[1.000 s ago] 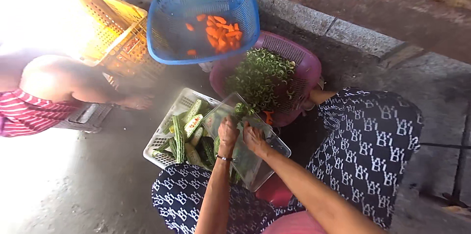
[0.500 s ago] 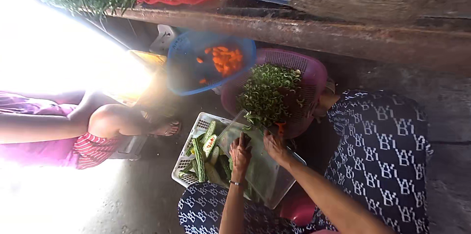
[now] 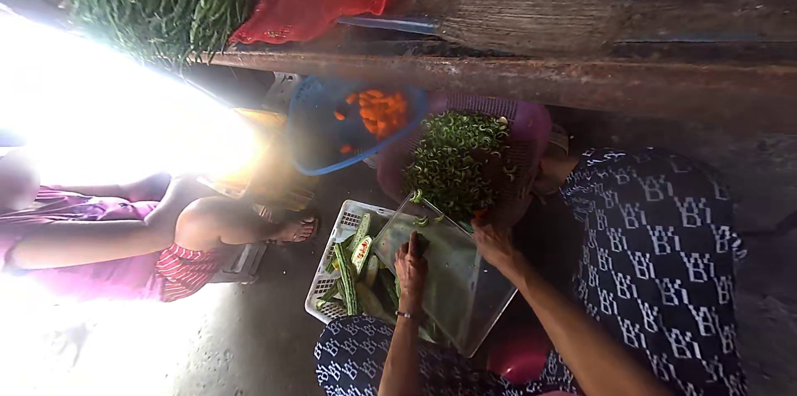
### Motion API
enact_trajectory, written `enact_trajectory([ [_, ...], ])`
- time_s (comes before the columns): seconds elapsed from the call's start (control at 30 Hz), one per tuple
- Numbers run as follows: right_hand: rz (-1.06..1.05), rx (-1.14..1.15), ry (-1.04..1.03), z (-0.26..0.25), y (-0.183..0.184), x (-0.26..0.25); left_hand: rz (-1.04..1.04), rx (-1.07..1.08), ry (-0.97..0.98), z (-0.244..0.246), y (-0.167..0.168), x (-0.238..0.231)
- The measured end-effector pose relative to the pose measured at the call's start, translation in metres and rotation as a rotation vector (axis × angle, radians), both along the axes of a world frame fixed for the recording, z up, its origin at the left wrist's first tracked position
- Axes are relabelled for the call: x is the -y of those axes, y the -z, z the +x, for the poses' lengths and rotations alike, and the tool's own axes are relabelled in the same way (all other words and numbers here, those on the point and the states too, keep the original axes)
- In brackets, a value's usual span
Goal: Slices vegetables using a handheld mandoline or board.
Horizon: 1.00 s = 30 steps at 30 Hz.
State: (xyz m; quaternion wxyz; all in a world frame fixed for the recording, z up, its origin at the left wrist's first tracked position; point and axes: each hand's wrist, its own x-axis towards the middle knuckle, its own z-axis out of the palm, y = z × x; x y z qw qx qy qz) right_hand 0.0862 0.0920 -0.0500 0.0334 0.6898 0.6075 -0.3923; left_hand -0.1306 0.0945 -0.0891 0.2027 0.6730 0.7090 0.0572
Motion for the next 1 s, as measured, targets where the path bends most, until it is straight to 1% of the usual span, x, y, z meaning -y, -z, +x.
enact_trajectory([
  [0.07,0.026,-0.044,-0.080,-0.020,-0.001,-0.001,0.016,0.003,0.003,0.001,0.002,0.008],
  [0.17,0.010,-0.025,-0.187,-0.043,0.001,-0.005,0.033,0.006,-0.004,0.000,-0.001,0.024],
  [0.23,-0.001,-0.029,-0.163,-0.048,0.003,-0.009,0.051,0.003,-0.005,-0.002,-0.003,0.034],
  [0.33,0.025,-0.007,-0.012,-0.038,-0.001,-0.012,0.076,0.002,-0.003,-0.006,-0.007,0.036],
  [0.4,0.038,0.029,0.057,-0.027,-0.003,-0.011,0.072,-0.008,-0.007,-0.005,-0.012,0.030],
  [0.43,0.052,0.033,0.057,-0.022,-0.001,-0.010,0.073,-0.008,-0.004,-0.003,-0.014,0.025],
  [0.57,-0.007,-0.014,-0.077,-0.017,0.008,-0.003,0.062,0.012,0.024,0.018,-0.023,-0.002],
  [0.67,0.023,0.029,0.054,-0.013,0.007,0.000,0.086,0.010,0.078,0.035,-0.023,-0.022],
  [0.73,0.046,0.007,0.121,-0.014,0.000,-0.002,0.091,-0.001,0.106,0.039,-0.014,-0.035],
  [0.83,0.089,0.018,0.053,-0.028,-0.008,0.004,-0.008,-0.053,0.119,0.042,-0.003,-0.047],
  [0.9,0.113,0.079,-0.007,-0.037,-0.015,0.011,-0.071,-0.057,0.111,0.047,-0.007,-0.050],
  [1.0,0.095,0.149,-0.071,-0.047,-0.011,0.017,-0.098,-0.056,0.117,0.045,-0.010,-0.048],
])
